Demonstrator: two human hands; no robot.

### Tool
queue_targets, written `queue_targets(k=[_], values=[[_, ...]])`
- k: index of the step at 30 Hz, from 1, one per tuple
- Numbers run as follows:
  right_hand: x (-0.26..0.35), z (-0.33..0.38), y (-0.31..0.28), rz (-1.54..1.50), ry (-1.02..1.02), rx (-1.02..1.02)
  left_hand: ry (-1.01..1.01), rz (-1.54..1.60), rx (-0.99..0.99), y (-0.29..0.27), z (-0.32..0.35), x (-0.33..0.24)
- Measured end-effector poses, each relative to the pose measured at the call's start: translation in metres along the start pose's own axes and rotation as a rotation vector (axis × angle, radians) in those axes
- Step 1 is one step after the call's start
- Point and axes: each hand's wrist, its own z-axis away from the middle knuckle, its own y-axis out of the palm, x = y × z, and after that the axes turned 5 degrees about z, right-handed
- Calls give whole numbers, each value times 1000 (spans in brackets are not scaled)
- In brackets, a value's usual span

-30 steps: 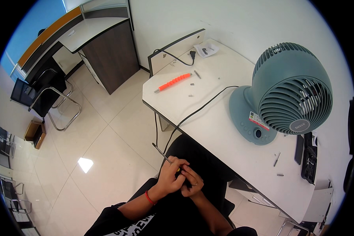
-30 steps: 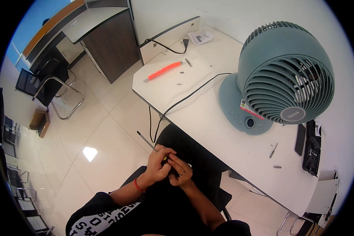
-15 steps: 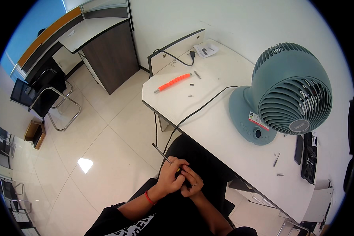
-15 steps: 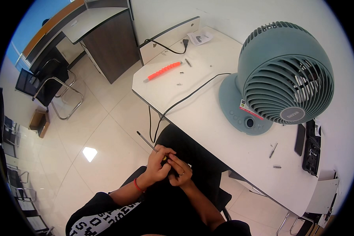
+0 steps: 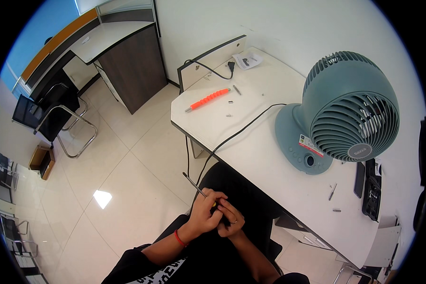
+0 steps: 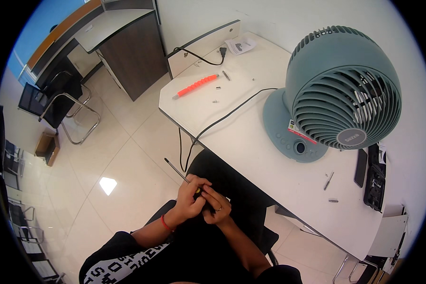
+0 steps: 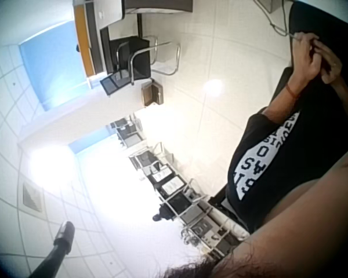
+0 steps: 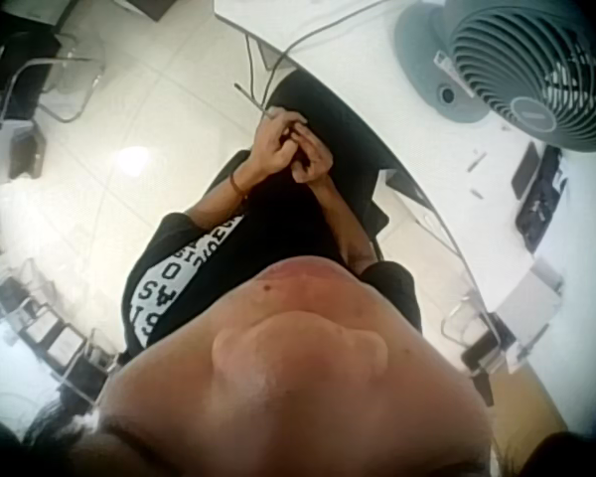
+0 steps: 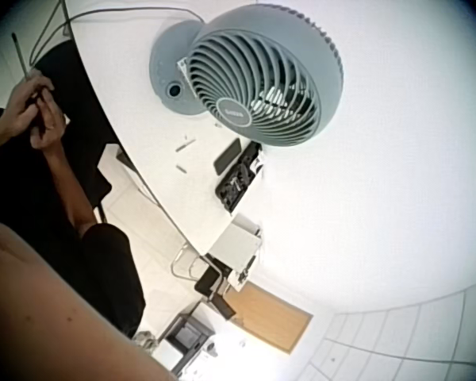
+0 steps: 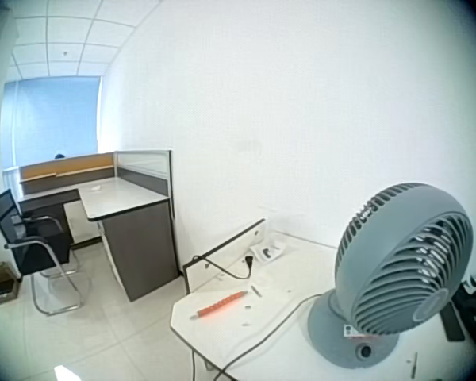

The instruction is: The person uses a screwdriver to tighten screws on the base and front grille of a teal desk fan. They rotate the fan to access different screw locations and continue tightening throughout the clip.

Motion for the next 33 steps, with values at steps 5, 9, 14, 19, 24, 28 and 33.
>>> queue_targets(k=[5, 9, 14, 19, 24, 28, 33], values=[[0, -1, 0, -5, 3, -1, 16, -5, -9, 1, -1, 0], [-1, -1, 0, 4, 0, -2, 8, -1, 0, 0, -1, 1], [-1, 0, 0, 5, 2, -2, -14, 44, 12, 0, 0, 2], [0, -2, 0, 4, 18, -1, 3, 2, 5, 0, -1, 2], [-1, -2, 0, -10, 11, -3, 4, 3, 0, 1, -2, 2], [-2, -1, 0, 0, 22, 5, 5, 6, -4, 1, -3, 1], [-2, -3, 1, -6, 9, -4, -3, 9, -5, 1, -4, 1]])
